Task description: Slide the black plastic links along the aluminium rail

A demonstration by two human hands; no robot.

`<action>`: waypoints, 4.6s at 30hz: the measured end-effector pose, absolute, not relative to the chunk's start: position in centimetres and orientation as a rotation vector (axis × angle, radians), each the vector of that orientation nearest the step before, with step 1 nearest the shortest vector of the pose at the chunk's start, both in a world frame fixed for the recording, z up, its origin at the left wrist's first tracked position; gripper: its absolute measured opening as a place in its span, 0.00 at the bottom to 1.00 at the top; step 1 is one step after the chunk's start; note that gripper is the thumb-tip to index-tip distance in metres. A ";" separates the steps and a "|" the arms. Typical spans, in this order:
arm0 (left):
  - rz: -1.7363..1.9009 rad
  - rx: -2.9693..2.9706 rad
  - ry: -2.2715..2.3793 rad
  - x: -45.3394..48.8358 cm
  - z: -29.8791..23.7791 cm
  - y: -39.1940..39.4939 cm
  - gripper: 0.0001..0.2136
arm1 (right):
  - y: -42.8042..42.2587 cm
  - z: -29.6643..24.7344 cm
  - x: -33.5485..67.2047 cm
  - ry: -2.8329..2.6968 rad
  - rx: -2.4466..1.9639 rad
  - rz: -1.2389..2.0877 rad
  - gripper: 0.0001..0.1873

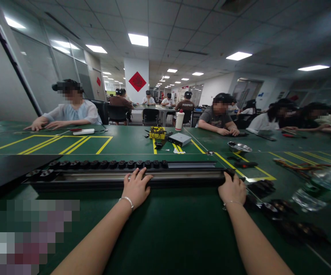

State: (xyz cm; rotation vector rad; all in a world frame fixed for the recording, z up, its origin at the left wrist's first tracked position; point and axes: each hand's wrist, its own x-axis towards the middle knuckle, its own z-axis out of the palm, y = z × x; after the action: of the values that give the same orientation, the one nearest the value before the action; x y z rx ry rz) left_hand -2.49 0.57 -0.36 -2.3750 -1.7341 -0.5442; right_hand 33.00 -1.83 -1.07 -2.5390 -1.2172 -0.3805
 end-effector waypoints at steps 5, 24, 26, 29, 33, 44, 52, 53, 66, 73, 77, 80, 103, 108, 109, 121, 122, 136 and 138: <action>-0.538 -2.369 -1.732 -2.5 -0.4 0.5 0.19 | -1.7 -0.9 33.0 -1.178 -2.532 -0.379 0.27; -0.533 -2.371 -1.735 -2.5 -0.3 0.4 0.19 | -1.9 -0.6 32.7 -1.113 -2.490 -0.265 0.27; -0.526 -2.376 -1.747 -2.5 -0.2 0.3 0.19 | -1.9 -0.4 32.7 -1.109 -2.496 -0.230 0.28; -0.525 -2.382 -1.756 -2.4 -0.1 0.3 0.19 | -1.8 -0.1 33.1 -1.127 -2.513 -0.144 0.28; -0.523 -2.382 -1.764 -2.3 0.1 0.2 0.20 | -2.0 0.4 33.7 -1.169 -2.519 -0.101 0.29; -0.519 -2.370 -1.752 -2.4 -0.2 0.3 0.19 | -2.1 0.8 33.9 -1.172 -2.540 -0.113 0.28; -0.525 -2.373 -1.746 -2.4 -0.3 0.4 0.18 | -1.8 1.0 34.1 -1.179 -2.533 -0.052 0.29; -0.525 -2.373 -1.748 -2.4 -0.3 0.4 0.18 | -1.7 1.0 34.1 -1.177 -2.537 -0.032 0.29; -0.519 -2.375 -1.751 -2.4 -0.1 0.3 0.16 | -1.7 0.7 34.6 -1.133 -2.489 -0.019 0.30; -0.492 -2.368 -1.770 -2.3 0.0 0.3 0.16 | -1.7 0.8 34.5 -1.096 -2.504 -0.005 0.29; -0.491 -2.369 -1.760 -2.4 0.0 0.3 0.16 | -1.7 0.6 34.7 -1.104 -2.489 -0.028 0.28; -0.493 -2.371 -1.753 -2.5 -0.1 0.4 0.16 | -1.6 0.8 34.6 -1.095 -2.501 -0.013 0.29; -0.507 -2.361 -1.726 -2.6 -0.4 0.5 0.16 | -1.7 0.5 35.0 -1.118 -2.547 -0.231 0.26; -0.507 -2.363 -1.718 -2.6 -0.5 0.6 0.16 | -1.8 0.5 35.0 -1.140 -2.538 -0.242 0.26; -0.509 -2.362 -1.715 -2.6 -0.5 0.6 0.16 | -1.8 0.5 34.9 -1.145 -2.537 -0.246 0.26; -0.516 -2.356 -1.696 -2.7 -0.7 0.8 0.15 | -1.8 0.3 35.8 -1.172 -2.500 -0.265 0.25; -0.515 -2.356 -1.698 -2.7 -0.7 0.8 0.15 | -1.7 0.2 35.8 -1.174 -2.502 -0.272 0.25; -0.512 -2.353 -1.713 -2.6 -0.5 0.6 0.16 | -1.4 -0.3 35.8 -1.120 -2.508 -0.272 0.25; -0.514 -2.358 -1.712 -2.6 -0.5 0.6 0.16 | -1.4 -0.3 35.8 -1.123 -2.507 -0.269 0.25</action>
State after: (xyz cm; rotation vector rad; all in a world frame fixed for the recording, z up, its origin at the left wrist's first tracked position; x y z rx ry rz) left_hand -2.64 0.62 -0.51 -2.3578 -1.7125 -0.5137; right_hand 35.83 -1.44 -0.25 -2.5065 -1.1232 -0.2689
